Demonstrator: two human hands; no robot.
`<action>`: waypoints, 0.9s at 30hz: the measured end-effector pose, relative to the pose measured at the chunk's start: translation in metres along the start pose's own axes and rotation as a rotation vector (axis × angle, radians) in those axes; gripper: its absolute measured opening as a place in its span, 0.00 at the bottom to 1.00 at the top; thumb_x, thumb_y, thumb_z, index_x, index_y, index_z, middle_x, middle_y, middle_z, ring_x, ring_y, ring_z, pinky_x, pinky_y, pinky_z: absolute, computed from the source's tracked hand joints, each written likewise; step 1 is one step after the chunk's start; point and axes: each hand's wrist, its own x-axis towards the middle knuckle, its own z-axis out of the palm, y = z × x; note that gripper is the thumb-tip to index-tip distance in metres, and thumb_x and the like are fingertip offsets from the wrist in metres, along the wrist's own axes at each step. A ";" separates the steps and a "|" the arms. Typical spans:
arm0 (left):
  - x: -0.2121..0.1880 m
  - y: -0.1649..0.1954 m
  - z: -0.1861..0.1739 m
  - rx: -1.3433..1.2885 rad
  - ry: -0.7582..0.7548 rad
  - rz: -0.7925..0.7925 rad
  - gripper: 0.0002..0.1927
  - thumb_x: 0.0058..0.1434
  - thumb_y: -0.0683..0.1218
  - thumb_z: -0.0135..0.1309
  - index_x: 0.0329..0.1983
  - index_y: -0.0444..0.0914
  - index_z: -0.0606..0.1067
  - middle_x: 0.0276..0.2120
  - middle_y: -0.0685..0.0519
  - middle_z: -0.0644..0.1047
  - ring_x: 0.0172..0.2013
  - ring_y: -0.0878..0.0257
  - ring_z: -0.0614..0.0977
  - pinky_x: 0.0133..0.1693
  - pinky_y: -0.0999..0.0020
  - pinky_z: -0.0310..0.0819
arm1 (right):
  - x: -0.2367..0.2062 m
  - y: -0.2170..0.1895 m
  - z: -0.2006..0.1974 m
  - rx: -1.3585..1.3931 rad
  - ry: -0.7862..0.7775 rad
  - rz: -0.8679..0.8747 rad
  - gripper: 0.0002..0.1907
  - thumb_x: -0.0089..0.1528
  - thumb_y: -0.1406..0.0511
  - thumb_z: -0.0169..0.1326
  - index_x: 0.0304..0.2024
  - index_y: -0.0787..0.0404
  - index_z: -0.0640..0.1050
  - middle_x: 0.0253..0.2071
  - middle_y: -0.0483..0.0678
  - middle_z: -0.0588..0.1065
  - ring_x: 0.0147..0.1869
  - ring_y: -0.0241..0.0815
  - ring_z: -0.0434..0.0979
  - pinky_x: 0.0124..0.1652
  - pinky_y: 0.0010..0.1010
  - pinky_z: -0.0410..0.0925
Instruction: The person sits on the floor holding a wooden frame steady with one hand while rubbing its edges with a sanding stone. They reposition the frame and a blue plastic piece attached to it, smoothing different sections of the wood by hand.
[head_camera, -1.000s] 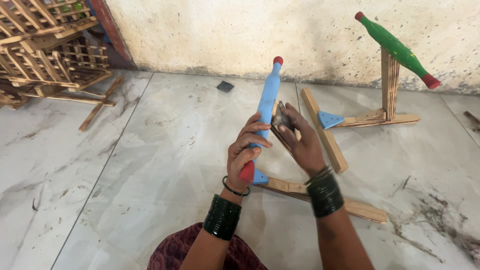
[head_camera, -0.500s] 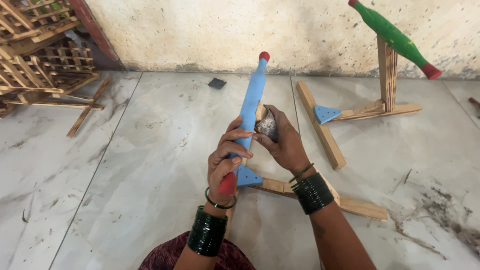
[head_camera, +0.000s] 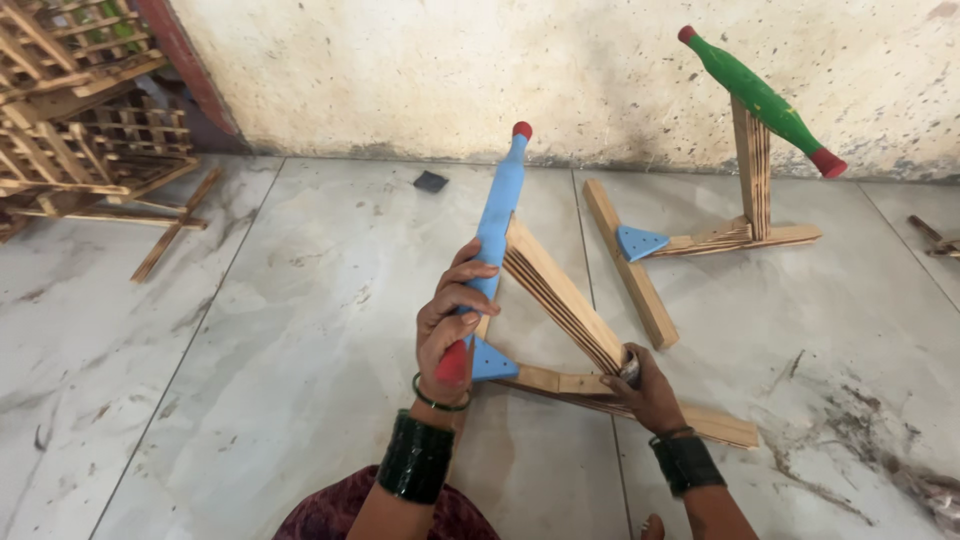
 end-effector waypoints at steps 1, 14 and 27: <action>-0.001 0.000 0.000 0.012 0.001 -0.008 0.10 0.58 0.41 0.47 0.34 0.32 0.78 0.58 0.43 0.77 0.77 0.46 0.60 0.77 0.47 0.47 | 0.000 -0.005 0.002 -0.050 0.004 0.018 0.38 0.54 0.59 0.67 0.63 0.62 0.68 0.44 0.58 0.80 0.44 0.46 0.82 0.44 0.38 0.76; -0.002 0.010 0.001 0.026 -0.011 -0.053 0.10 0.57 0.40 0.46 0.35 0.33 0.79 0.58 0.43 0.77 0.77 0.47 0.60 0.76 0.48 0.50 | 0.058 -0.264 0.058 -0.237 0.034 -0.484 0.40 0.50 0.57 0.71 0.61 0.62 0.70 0.46 0.58 0.80 0.48 0.54 0.84 0.46 0.38 0.75; -0.006 0.003 0.002 -0.032 -0.016 -0.035 0.09 0.57 0.40 0.46 0.33 0.34 0.77 0.57 0.46 0.77 0.78 0.48 0.60 0.78 0.48 0.48 | 0.005 -0.005 0.003 -0.289 0.042 -0.015 0.37 0.49 0.57 0.72 0.57 0.59 0.72 0.41 0.54 0.82 0.43 0.42 0.83 0.41 0.35 0.75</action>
